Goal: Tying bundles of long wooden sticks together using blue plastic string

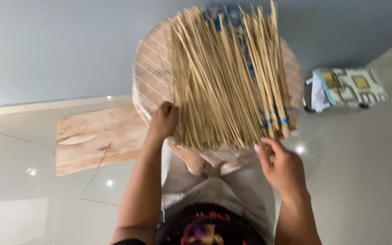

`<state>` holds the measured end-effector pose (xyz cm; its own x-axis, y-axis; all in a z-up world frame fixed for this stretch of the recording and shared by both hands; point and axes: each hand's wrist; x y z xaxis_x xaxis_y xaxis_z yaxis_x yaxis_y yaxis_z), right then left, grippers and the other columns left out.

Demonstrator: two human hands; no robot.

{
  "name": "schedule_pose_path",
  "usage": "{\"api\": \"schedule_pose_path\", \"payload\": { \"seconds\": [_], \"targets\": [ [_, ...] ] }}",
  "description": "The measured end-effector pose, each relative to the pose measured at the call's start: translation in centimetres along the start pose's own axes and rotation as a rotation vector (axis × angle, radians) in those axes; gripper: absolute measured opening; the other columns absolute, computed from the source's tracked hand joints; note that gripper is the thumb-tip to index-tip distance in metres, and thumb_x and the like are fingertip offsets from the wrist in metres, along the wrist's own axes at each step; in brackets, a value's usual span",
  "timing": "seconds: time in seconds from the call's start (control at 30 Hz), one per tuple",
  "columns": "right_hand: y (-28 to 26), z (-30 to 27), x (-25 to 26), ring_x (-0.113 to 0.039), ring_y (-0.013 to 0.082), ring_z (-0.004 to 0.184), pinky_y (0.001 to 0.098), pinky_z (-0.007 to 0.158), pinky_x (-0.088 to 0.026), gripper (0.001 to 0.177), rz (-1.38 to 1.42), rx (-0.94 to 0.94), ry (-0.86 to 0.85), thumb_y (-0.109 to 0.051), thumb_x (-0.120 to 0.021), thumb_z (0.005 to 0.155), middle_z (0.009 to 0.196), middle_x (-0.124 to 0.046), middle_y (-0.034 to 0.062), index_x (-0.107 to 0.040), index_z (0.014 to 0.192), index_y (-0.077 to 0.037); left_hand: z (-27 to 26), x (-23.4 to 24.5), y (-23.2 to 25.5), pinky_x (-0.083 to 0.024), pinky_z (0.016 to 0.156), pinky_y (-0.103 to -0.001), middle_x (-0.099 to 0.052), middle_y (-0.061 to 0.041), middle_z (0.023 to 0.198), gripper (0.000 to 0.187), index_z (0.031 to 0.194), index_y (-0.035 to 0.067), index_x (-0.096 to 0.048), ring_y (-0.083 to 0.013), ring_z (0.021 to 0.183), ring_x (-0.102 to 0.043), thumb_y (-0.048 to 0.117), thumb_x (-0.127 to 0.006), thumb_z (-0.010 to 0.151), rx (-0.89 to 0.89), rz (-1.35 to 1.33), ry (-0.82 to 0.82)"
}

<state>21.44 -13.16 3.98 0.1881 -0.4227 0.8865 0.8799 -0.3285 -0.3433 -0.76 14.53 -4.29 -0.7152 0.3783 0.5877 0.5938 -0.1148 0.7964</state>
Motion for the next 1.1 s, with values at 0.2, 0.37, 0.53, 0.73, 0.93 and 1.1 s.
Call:
{"api": "schedule_pose_path", "payload": {
  "seconds": [0.2, 0.37, 0.53, 0.73, 0.93, 1.1],
  "targets": [
    [-7.0, 2.3, -4.4, -0.055, 0.0141, 0.042, 0.0289, 0.04, -0.04, 0.026, 0.18, 0.056, -0.064, -0.025, -0.072, 0.09, 0.059, -0.068, 0.0017, -0.074, 0.108, -0.006, -0.4, 2.1, 1.7, -0.057, 0.048, -0.03, -0.075, -0.02, 0.082, 0.03, 0.116, -0.004, -0.064, -0.0216, 0.055, -0.068, 0.02, -0.055, 0.1, 0.052, -0.197, -0.069],
    [-11.0, 4.8, -8.0, -0.07, 0.0242, 0.056, 0.0376, 0.054, -0.059, 0.026, 0.234, 0.071, -0.066, -0.037, -0.068, 0.096, 0.063, -0.073, 0.005, -0.077, 0.107, -0.016, 0.1, 2.0, 0.0, -0.057, 0.065, -0.045, -0.069, -0.015, 0.06, 0.025, 0.11, 0.006, -0.066, -0.0352, 0.065, -0.074, 0.024, -0.056, 0.095, -0.103, -0.255, -0.075],
    [-12.9, 6.3, -10.0, -0.07, 0.0203, 0.054, 0.0363, 0.05, -0.058, 0.03, 0.016, 0.148, -0.065, -0.037, -0.065, 0.099, 0.065, -0.072, 0.0031, -0.076, 0.111, -0.012, -0.3, 2.9, 0.6, -0.053, 0.054, -0.034, -0.067, -0.009, 0.057, 0.023, 0.108, 0.004, -0.063, -0.0222, 0.05, -0.066, 0.021, -0.053, 0.095, -0.022, -0.406, -0.172],
    [-12.1, 8.6, -11.5, -0.07, 0.0301, 0.058, 0.0441, 0.046, -0.058, 0.028, -0.245, 0.183, -0.151, -0.034, -0.061, 0.1, 0.087, -0.067, 0.0103, -0.071, 0.108, -0.01, 0.0, 2.9, -0.2, -0.051, 0.053, -0.033, -0.065, -0.01, 0.057, 0.02, 0.102, 0.004, -0.063, -0.0221, 0.05, -0.063, 0.02, -0.054, 0.095, -0.05, -0.424, -0.222],
    [-11.0, 9.4, -13.5, -0.074, 0.0287, 0.065, 0.0411, 0.051, -0.058, 0.025, -0.243, 0.091, -0.198, -0.033, -0.061, 0.1, 0.077, -0.068, 0.0066, -0.071, 0.093, -0.012, 0.4, 2.8, -1.0, -0.053, 0.058, -0.036, -0.066, -0.009, 0.061, 0.022, 0.1, 0.004, -0.065, -0.0239, 0.057, -0.065, 0.024, -0.055, 0.095, -0.045, -0.39, -0.221],
    [-10.8, 8.9, -12.4, -0.073, 0.0333, 0.065, 0.0424, 0.051, -0.057, 0.016, 0.003, 0.071, 0.01, -0.02, -0.068, 0.097, 0.068, -0.07, 0.0108, -0.076, 0.091, -0.008, 0.3, 2.9, -1.1, -0.051, 0.052, -0.036, -0.067, -0.013, 0.062, 0.024, 0.101, 0.0, -0.065, -0.0244, 0.054, -0.063, 0.023, -0.056, 0.099, -0.052, -0.435, -0.202]
  ]
}}
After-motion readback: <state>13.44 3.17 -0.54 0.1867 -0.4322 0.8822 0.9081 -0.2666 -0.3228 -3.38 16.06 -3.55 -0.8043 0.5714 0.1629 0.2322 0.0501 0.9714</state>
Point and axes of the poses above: each hand's wrist, its own z-axis towards the middle knuckle, its own x-axis out of the back of the hand, y = z × x
